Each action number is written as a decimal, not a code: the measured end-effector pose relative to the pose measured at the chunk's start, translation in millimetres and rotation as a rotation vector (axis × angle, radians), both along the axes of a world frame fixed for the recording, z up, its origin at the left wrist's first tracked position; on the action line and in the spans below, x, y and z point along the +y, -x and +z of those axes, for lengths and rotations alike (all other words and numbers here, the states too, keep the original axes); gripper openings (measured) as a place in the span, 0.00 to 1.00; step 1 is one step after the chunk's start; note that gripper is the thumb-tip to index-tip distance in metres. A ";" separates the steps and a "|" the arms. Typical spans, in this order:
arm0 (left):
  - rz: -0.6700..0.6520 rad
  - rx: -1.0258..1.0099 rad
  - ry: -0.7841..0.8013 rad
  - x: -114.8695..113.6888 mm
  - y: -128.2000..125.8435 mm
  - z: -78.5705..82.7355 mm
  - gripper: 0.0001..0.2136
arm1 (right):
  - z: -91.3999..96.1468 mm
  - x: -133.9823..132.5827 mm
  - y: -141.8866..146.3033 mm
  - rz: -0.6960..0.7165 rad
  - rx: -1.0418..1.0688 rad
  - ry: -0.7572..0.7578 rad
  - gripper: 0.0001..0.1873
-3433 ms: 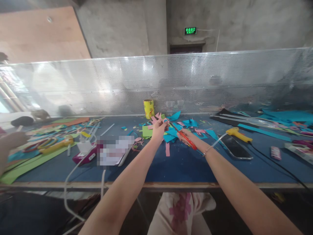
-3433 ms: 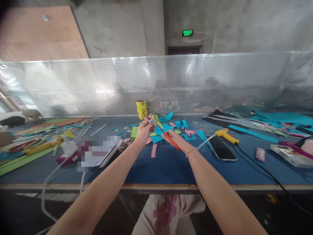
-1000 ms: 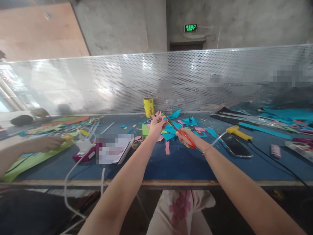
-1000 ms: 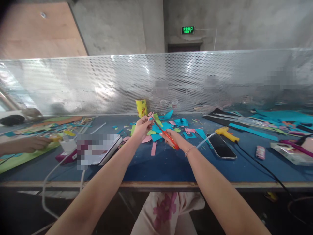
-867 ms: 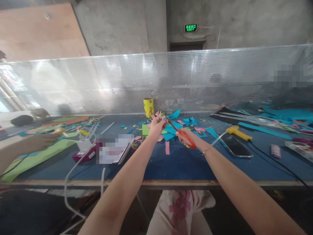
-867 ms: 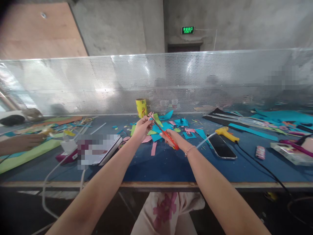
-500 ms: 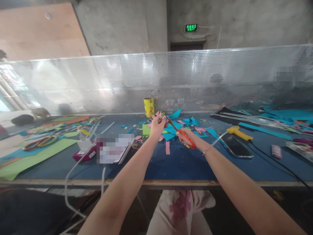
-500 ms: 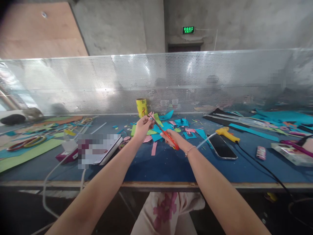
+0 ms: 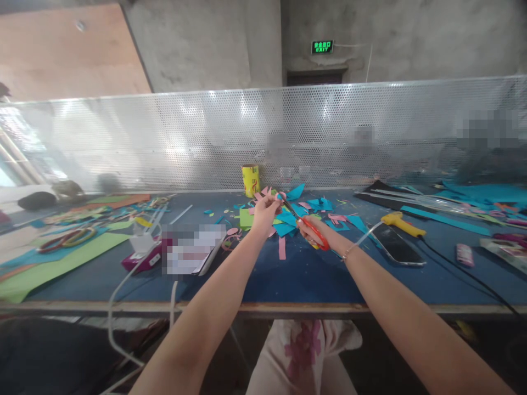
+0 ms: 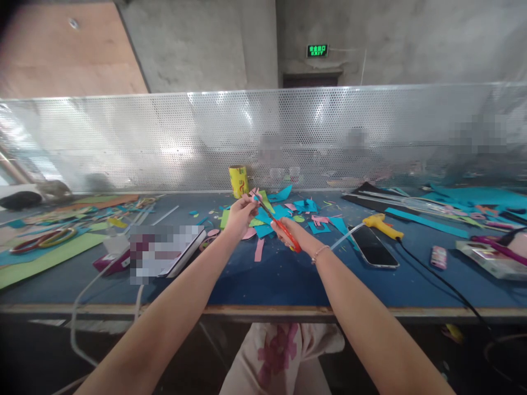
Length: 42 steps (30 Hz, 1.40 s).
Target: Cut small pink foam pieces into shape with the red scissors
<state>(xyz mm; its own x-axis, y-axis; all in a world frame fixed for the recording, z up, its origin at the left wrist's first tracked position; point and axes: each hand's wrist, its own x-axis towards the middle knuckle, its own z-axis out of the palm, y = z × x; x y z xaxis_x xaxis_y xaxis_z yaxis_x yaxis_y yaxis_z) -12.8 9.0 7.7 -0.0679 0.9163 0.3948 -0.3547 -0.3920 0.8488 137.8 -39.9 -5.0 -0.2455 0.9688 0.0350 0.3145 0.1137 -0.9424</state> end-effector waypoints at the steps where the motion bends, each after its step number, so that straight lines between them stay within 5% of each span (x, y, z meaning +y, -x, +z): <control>1: -0.011 -0.011 0.005 0.1 -0.2 0.0 0.09 | 0.5 -0.6 -0.3 0.002 0.013 0.003 0.18; 19: 0.023 0.017 -0.022 -5.5 0.5 6.3 0.07 | 2.1 -1.1 -3.6 0.091 0.109 -0.022 0.20; 42: -0.011 0.012 -0.036 -5.5 3.8 6.3 0.08 | 4.3 -3.6 -3.3 0.069 -0.042 -0.069 0.17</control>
